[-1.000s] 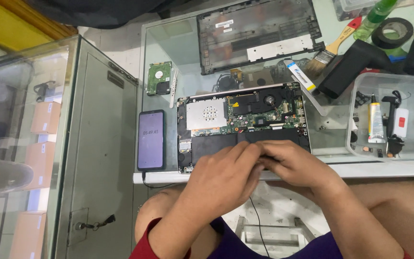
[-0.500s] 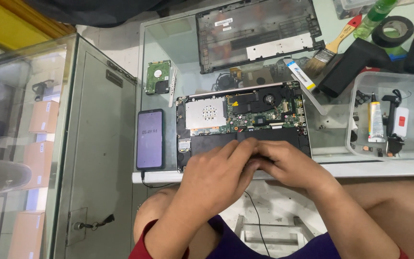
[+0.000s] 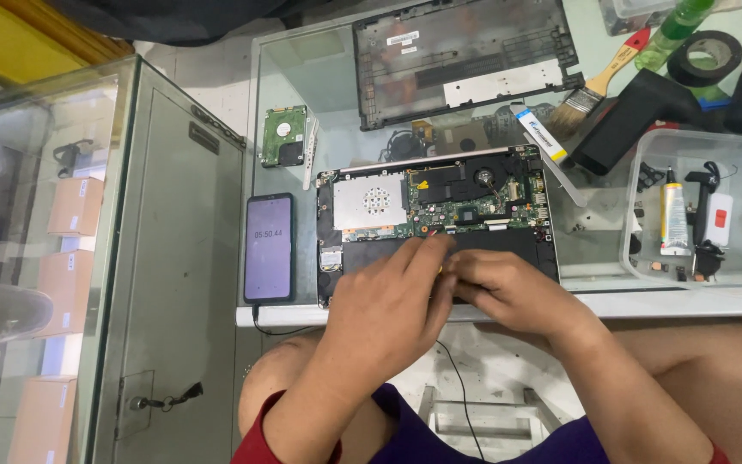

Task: The person unscrews the back cover of a laptop, removes the hard drive, and then unscrews and removes the internal battery.

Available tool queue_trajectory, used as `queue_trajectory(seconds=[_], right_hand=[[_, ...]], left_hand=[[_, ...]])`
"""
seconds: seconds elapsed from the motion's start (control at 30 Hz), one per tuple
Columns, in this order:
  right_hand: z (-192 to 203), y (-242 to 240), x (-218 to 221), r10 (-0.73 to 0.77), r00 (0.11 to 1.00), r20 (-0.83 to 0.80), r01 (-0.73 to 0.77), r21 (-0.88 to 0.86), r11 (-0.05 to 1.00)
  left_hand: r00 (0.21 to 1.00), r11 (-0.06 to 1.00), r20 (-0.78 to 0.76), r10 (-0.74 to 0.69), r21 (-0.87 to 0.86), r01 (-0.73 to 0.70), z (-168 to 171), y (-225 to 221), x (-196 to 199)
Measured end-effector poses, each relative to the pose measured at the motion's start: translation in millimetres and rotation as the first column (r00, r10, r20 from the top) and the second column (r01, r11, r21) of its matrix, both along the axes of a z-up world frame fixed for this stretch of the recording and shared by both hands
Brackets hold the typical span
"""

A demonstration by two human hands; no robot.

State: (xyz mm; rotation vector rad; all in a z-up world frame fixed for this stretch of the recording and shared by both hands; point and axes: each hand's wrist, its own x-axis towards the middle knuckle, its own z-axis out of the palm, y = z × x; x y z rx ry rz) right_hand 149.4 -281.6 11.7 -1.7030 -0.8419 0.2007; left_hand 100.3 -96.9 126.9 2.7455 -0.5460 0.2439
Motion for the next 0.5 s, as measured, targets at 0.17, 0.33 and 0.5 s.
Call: queue_trajectory(seconds=[0.17,0.33,0.5], right_hand=[[14.1,4.7,0.2,0.029,0.999,0.037,-0.029,0.006,1.0],[1.0,4.7,-3.2,-0.069,0.997,0.038,0.07,-0.027,0.997],[-2.5,2.0,-5.3,0.034,0.999,0.008,-0.034,-0.033,0.999]], left_hand=[[0.998,0.997,0.044,-0.032,0.071,0.029,-7.7,8.4,-0.8],[0.983,0.988,0.183,0.0,0.149,-0.028,-10.6,6.9,0.7],[0.997,1.0,-0.077,0.014,-0.018,-0.016,-20.6,5.5,1.1]])
